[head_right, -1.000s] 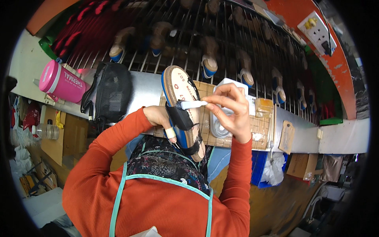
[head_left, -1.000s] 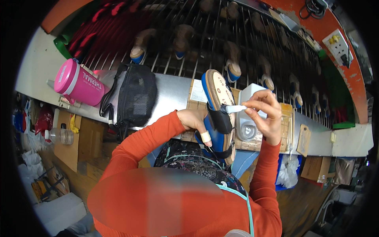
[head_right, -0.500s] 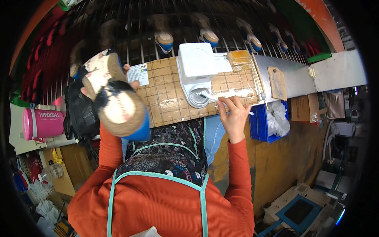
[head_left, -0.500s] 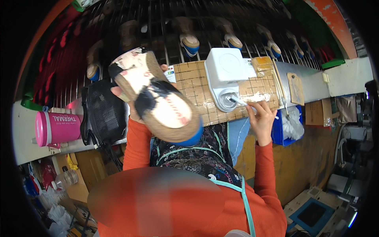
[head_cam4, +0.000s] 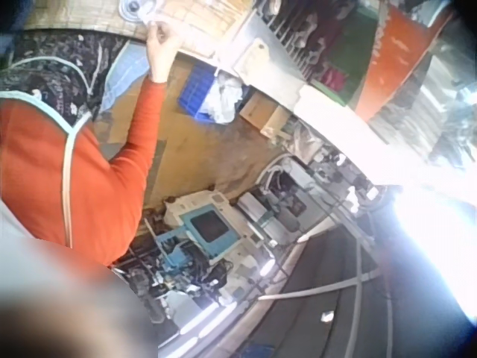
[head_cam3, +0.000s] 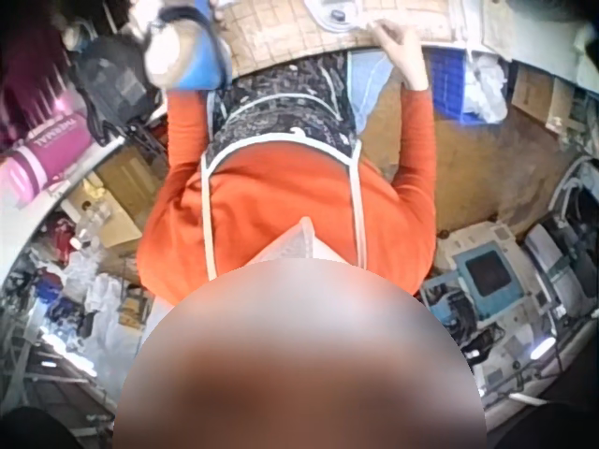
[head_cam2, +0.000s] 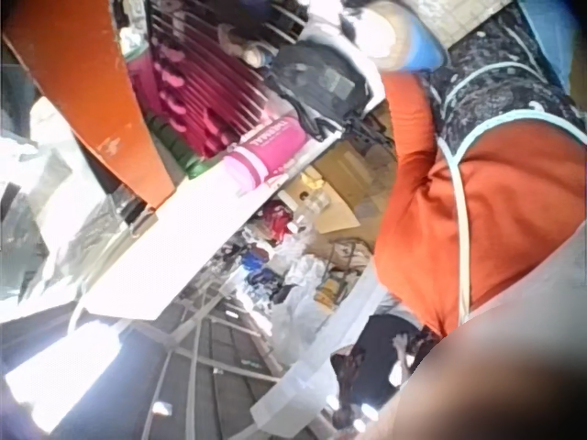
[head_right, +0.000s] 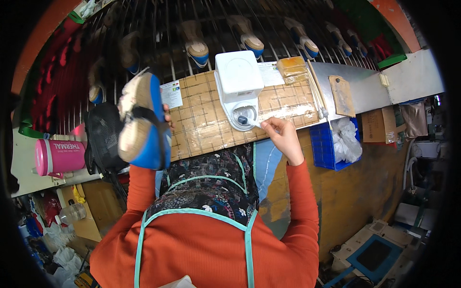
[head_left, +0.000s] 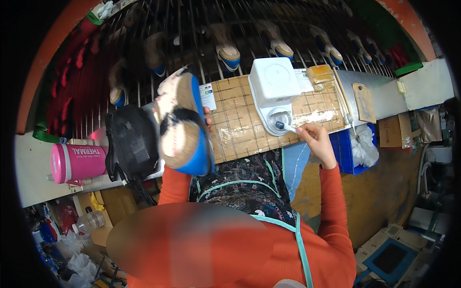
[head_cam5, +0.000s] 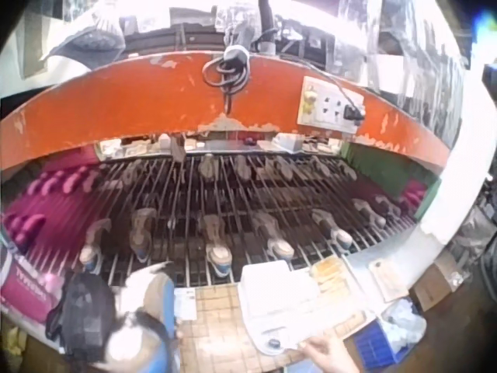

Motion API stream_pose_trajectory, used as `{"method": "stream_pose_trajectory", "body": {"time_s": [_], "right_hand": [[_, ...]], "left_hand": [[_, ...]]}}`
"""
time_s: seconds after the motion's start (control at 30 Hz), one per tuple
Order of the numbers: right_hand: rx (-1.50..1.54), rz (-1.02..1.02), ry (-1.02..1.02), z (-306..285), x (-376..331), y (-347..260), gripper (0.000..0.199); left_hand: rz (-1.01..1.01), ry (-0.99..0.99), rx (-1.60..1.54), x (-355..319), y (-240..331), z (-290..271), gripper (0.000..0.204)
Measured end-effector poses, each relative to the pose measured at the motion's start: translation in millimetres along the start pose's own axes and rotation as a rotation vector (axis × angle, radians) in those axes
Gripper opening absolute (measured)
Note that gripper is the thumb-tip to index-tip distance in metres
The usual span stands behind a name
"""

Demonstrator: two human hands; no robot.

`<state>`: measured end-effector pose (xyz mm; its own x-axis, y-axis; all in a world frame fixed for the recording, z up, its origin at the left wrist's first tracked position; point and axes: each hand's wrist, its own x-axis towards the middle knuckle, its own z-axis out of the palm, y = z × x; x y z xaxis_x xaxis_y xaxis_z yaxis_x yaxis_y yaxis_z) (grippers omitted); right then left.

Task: The person retrieves a shoe from a rack and applies a white adhesive to the sole using a small brush. They repeatedly dip the brush into a container and spread the adhesive across the sole, then place the shoe back on the rack. The process is repeated for multiple shoes.

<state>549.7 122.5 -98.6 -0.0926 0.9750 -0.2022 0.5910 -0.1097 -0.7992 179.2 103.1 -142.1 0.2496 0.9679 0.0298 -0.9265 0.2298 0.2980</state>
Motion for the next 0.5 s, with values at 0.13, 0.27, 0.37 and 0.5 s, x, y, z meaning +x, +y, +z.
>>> {"method": "stream_pose_trajectory", "body": {"time_s": [0.13,0.27,0.37,0.5], "right_hand": [[0.347,-0.134,-0.016,12.7,0.0,-33.7,0.010],[0.005,-0.643,0.348,28.8,-1.7,-90.3,0.016],[0.113,-0.758,0.395,46.4,-8.3,-120.8,0.019],[0.230,-0.724,0.323,67.0,-5.8,-134.2,0.020]], "left_hand": [[0.032,0.191,0.206,13.9,-8.6,0.3,0.087],[0.034,0.155,0.423,25.4,-20.2,37.2,0.092],[0.058,0.017,0.530,27.4,-26.3,66.2,0.089],[0.100,0.120,0.705,22.4,-26.4,78.1,0.089]]}}
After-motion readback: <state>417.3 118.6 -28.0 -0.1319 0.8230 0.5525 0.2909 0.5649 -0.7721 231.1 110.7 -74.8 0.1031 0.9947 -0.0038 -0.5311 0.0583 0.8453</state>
